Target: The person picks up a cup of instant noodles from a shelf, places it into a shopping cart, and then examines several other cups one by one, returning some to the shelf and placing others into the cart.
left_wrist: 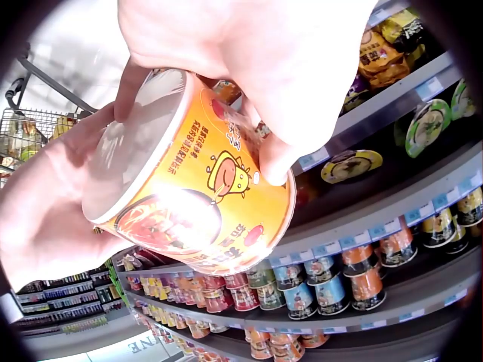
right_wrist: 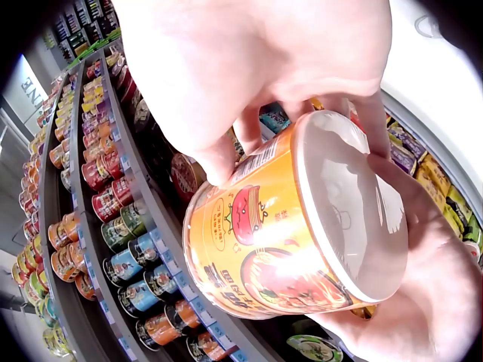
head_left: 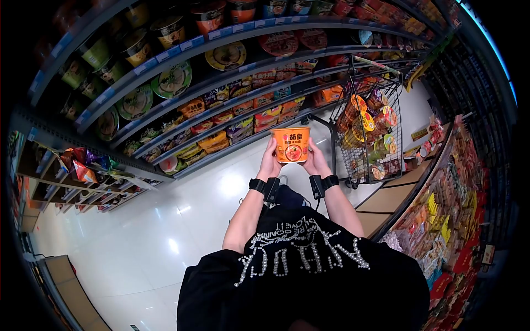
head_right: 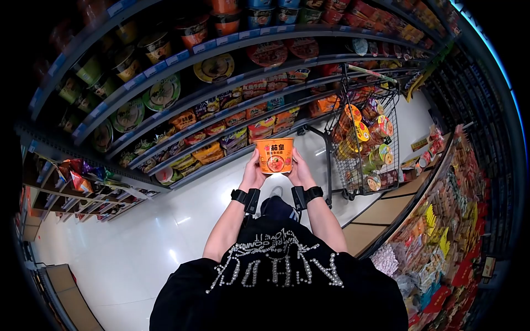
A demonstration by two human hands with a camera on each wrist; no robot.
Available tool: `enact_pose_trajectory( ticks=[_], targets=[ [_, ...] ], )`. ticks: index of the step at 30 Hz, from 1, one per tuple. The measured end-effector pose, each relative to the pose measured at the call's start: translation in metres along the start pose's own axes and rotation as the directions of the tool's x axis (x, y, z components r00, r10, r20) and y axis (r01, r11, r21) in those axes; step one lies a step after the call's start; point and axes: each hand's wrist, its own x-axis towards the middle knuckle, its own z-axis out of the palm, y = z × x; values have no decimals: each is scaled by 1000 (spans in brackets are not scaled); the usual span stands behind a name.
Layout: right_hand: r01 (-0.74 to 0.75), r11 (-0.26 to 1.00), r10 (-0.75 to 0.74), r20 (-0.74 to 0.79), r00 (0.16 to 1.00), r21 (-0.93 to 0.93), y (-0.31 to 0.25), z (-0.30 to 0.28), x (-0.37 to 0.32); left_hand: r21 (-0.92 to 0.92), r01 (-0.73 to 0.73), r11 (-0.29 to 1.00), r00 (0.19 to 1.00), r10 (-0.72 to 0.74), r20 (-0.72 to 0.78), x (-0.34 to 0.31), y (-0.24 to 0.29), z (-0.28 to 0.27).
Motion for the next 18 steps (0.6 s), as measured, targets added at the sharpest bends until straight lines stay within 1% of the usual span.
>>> enact_pose_trajectory(
  ticks=[2, 8, 15, 18],
  targets=[
    [-4, 1000, 4, -26, 1000, 9, 0, 0, -1, 7, 6, 1000, 1000, -6, 4, -1, -1, -1],
    [-22, 1000, 22, -8, 1000, 20, -1, 0, 2, 21, -16, 1000, 999, 16, 29, 0, 0, -3],
    [-40, 998, 40, 14, 999, 39, 3, -3, 8, 24, -37, 999, 999, 37, 15, 1, 2, -9],
    [-59, 998, 58, 28, 998, 32, 3, 1, 11, 47, -83, 995, 997, 82, 12, 3, 4, -15]
  ],
)
